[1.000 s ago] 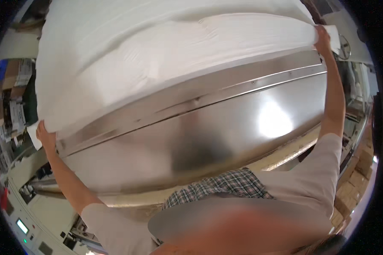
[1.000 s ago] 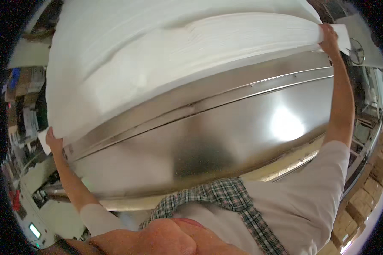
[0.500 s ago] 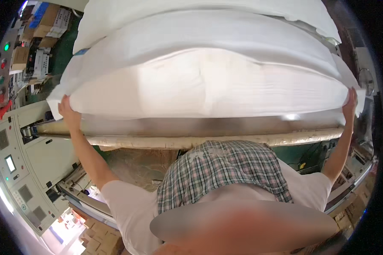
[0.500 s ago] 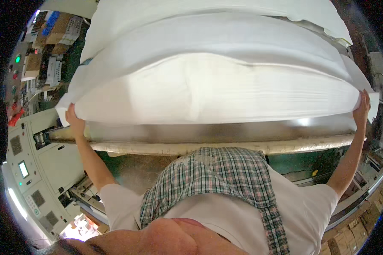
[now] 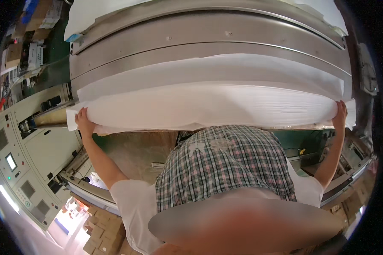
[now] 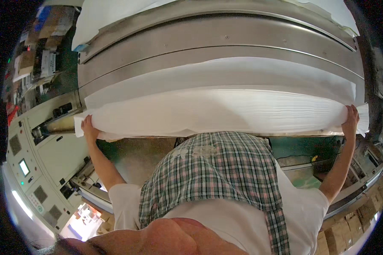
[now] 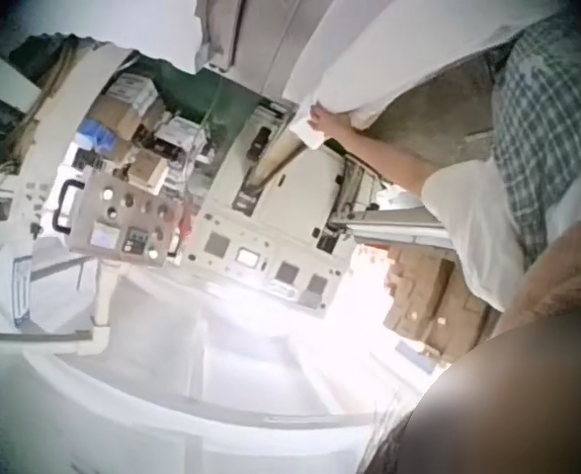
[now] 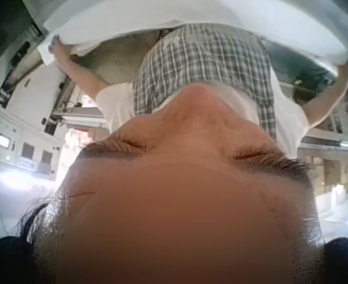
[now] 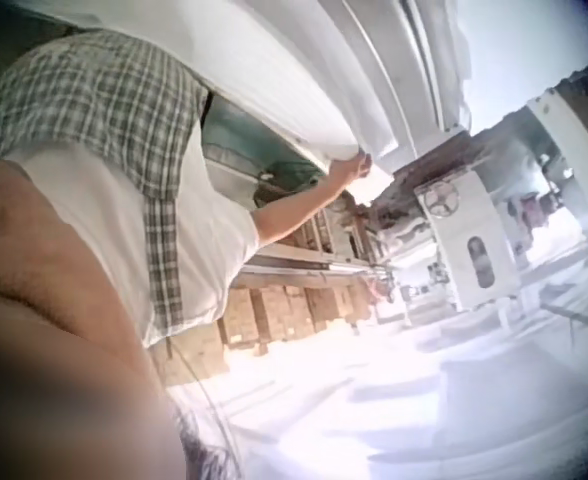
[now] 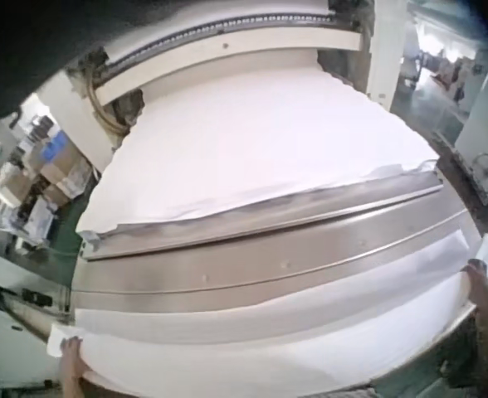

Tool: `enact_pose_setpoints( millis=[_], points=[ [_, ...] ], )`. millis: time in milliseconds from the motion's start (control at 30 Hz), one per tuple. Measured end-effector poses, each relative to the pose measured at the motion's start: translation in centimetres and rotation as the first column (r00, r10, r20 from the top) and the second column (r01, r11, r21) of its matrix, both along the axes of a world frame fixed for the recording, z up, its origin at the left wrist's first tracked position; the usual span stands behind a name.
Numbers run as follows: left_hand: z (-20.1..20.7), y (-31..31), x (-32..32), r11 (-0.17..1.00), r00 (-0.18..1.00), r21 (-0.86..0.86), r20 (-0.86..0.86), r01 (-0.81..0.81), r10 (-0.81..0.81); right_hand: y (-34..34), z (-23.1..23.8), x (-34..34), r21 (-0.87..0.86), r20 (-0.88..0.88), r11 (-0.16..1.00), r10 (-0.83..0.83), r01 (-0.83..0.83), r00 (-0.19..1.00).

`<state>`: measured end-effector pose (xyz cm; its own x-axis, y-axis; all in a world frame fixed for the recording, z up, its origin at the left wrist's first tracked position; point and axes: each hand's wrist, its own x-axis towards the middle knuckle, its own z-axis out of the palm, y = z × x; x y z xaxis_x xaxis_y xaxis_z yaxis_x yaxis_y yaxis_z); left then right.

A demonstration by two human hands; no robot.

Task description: The recorder is feeding sheets of white material into a cutting machine and handling the processed rolls.

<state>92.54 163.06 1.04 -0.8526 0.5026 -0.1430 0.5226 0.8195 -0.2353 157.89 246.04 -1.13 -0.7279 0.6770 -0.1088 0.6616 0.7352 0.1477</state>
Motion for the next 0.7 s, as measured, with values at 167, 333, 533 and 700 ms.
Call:
enact_pose_setpoints(
  millis=[167, 333, 533, 700],
  points=[
    [3.8, 2.3, -4.3, 0.954, 0.912, -0.273, 0.346, -0.127, 0.221, 11.4, 0.1, 2.2, -0.329, 0.177, 0.938, 0.175, -0.110, 0.969],
    [-0.2, 9.8, -11.6, 0.822, 0.659, -0.530, 0.544, -0.211, 0.520, 20.4, -4.2, -3.2, -0.320, 0.638, 0.943, 0.284, -0.089, 0.716],
    [-0.3, 15.4, -11.0, 0.834, 0.701, -0.491, 0.503, -0.250, 0.506, 27.8, -6.6, -4.5, -0.422, 0.572, 0.671, -0.324, 0.609, 0.754],
    [2.2, 18.6, -5.1, 1.000, 1.000, -0.010, 0.004, -0.022, 0.022, 23.8, -3.9, -3.8, -0.015, 0.229, 0.998, -0.061, 0.066, 0.971]
  ],
)
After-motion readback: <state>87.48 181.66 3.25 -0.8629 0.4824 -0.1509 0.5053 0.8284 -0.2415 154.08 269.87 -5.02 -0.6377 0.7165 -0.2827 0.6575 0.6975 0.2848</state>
